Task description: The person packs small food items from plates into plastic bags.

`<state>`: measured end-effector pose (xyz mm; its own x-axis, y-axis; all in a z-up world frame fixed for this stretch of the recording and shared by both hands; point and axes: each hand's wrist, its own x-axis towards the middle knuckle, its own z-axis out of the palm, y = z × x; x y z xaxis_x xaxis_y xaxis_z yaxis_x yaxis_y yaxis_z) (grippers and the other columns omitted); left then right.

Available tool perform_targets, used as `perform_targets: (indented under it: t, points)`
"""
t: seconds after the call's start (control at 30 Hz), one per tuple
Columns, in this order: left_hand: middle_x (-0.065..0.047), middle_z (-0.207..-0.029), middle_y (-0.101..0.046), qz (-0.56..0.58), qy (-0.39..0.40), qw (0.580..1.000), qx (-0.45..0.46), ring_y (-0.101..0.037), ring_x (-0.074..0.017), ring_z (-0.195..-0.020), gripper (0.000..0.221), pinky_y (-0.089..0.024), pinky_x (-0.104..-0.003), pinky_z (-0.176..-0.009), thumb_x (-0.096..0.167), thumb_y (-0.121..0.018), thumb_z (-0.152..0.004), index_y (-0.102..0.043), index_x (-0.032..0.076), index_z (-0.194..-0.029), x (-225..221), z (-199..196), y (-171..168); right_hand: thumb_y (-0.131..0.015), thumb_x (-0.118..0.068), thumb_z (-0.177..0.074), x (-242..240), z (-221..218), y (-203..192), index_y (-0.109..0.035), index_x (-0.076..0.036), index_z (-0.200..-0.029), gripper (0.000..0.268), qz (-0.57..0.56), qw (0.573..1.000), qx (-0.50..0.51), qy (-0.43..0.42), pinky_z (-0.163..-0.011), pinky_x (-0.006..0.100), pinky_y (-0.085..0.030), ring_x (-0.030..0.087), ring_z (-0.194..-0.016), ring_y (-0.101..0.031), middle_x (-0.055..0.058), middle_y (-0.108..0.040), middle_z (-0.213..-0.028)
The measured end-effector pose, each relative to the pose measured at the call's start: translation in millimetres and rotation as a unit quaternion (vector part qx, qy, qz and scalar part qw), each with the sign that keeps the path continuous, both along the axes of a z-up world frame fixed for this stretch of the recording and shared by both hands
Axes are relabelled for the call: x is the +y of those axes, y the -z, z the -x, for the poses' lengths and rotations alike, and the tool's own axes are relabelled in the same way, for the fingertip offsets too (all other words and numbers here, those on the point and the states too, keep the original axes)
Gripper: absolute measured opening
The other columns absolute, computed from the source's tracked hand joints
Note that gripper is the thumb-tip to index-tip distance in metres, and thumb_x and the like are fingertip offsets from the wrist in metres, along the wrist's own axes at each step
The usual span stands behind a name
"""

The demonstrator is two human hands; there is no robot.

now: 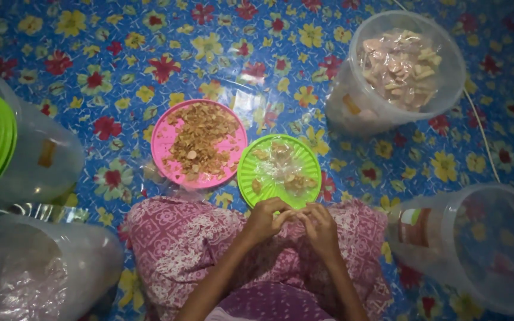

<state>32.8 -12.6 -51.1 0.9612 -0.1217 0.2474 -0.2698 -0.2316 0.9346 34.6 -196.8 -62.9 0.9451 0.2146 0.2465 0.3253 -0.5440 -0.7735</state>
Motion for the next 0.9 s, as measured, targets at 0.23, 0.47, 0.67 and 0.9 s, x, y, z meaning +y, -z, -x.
perform_targets:
  t: [0.23,0.47,0.67,0.9]
  points:
    - [-0.005,-0.066,-0.059,-0.035,-0.009,0.999,-0.03,-0.061,-0.0285,-0.067,0.01,-0.049,-0.038,-0.065,0.021,-0.066,-0.082,-0.065,0.014,-0.075,-3.9,2.7,9.6,-0.073,-0.019,-0.076,2.8,3.1,-4.2,-0.067,-0.011,-0.078,0.011,0.013,0.999,-0.044,-0.01,-0.085,0.04,-0.047,0.028,-0.098,-0.061,0.006,-0.062,-0.084]
    - [-0.006,-0.064,-0.057,-0.015,-0.035,0.999,-0.036,-0.06,-0.0299,-0.064,0.008,-0.049,-0.038,-0.064,0.015,-0.067,-0.079,-0.063,0.012,-0.073,-0.7,2.5,9.0,-0.07,-0.019,-0.079,1.2,3.7,-21.8,-0.064,-0.009,-0.077,0.012,0.001,0.999,-0.047,-0.017,-0.087,0.044,-0.045,0.032,-0.099,-0.06,0.007,-0.06,-0.081]
    - [-0.004,-0.06,-0.052,0.016,-0.046,0.998,-0.039,-0.057,-0.0272,-0.06,0.014,-0.047,-0.034,-0.061,0.016,-0.068,-0.081,-0.06,0.011,-0.069,6.6,4.3,-16.9,-0.071,-0.021,-0.078,-4.9,3.5,-17.3,-0.063,-0.011,-0.075,0.013,0.016,0.998,-0.061,-0.009,-0.086,0.042,-0.044,0.027,-0.098,-0.061,0.003,-0.06,-0.08]
    - [-0.007,-0.06,-0.051,-0.052,-0.057,0.996,-0.055,-0.057,-0.0308,-0.061,0.018,-0.047,-0.038,-0.06,0.02,-0.067,-0.081,-0.057,0.011,-0.069,10.9,9.7,-1.2,-0.071,-0.024,-0.078,-10.4,9.3,4.8,-0.062,-0.011,-0.076,0.016,0.028,0.999,-0.038,0.004,-0.084,0.042,-0.044,0.028,-0.096,-0.061,0.004,-0.061,-0.081]
